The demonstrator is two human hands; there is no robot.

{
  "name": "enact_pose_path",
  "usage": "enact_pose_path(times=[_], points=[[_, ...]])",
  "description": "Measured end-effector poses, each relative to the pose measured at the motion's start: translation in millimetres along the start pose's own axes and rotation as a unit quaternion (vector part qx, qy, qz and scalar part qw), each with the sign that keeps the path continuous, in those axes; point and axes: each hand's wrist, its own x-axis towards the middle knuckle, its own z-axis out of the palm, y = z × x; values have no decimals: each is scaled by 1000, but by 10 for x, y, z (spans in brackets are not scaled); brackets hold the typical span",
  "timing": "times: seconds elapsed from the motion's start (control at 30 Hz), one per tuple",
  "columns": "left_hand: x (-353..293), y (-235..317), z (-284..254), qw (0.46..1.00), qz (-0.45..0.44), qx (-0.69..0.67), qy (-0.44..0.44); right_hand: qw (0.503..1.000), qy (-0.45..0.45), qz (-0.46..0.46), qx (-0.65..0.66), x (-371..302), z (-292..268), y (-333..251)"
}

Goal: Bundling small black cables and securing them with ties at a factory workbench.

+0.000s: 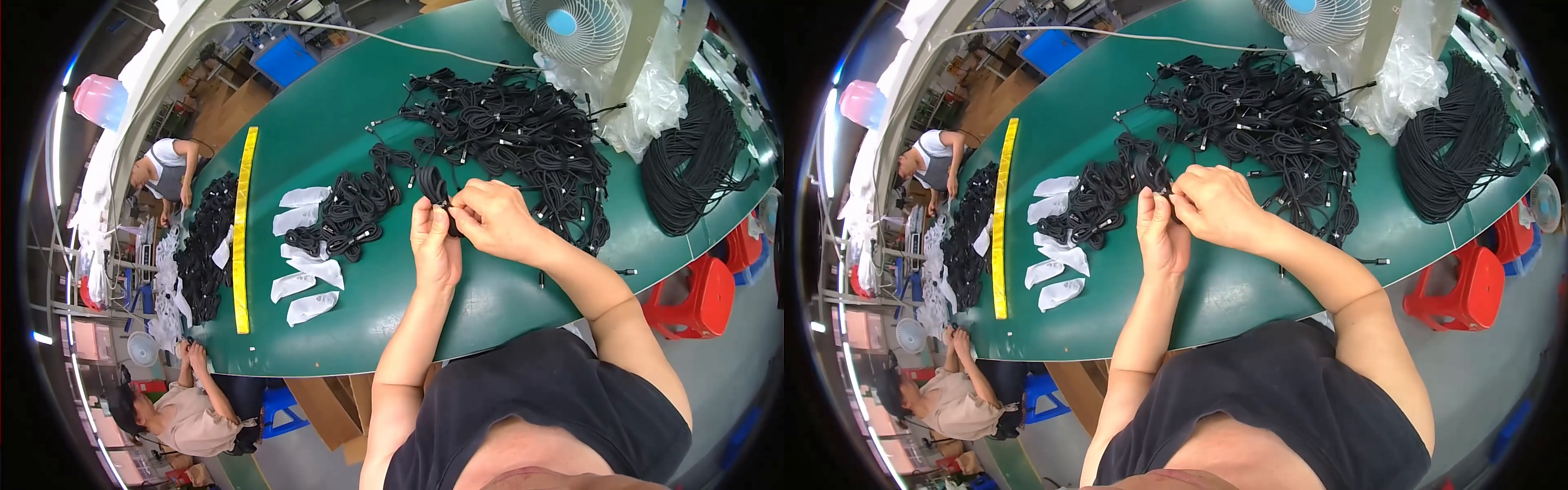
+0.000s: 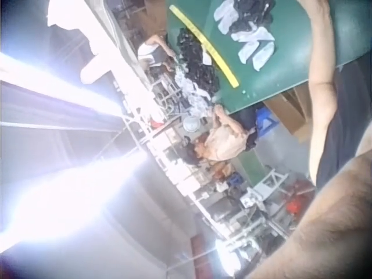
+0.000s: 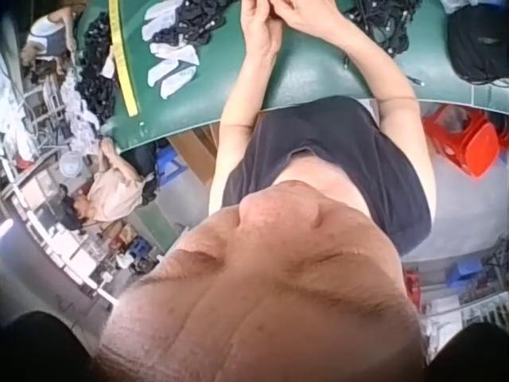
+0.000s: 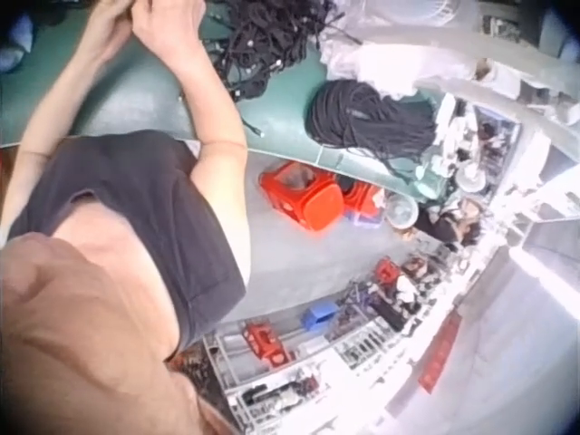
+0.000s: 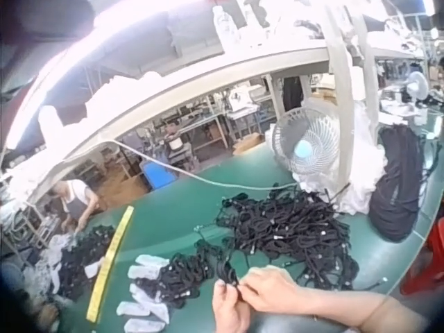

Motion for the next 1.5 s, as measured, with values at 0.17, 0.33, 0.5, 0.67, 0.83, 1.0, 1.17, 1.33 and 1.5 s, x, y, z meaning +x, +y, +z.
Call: enact_pose_path(times=[0.17,0.33,0.5,0.67,0.83,1.0,1.17,1.33,1.5], points=[[80,134,-118,999,27,-16,15,997,-80,20,-9,-4,32,3],[-84,31,-26,1000,-19,5,3,988,-121,90,32,-79,77,-8],[-201,137,-13,999,-42,-3,28,985,-107,113,70,-109,75,-117],[-256,100,-101,998,-55,-2,23,975,-116,160,97,-239,79,-148],[-383,289,3,992,-80,99,10,990,-103,92,16,-320,-112,-343],[-495,536,-166,896,-119,419,-90,986,5,-87,-144,-210,-527,-495],[-680,709,21,807,-64,545,-217,937,-272,-201,-81,-291,-509,-255],[-820,807,7,778,-42,585,-227,931,-343,-122,5,-331,-552,-309],[-926,868,89,763,-42,602,-233,927,-308,-204,65,-378,-470,-238]])
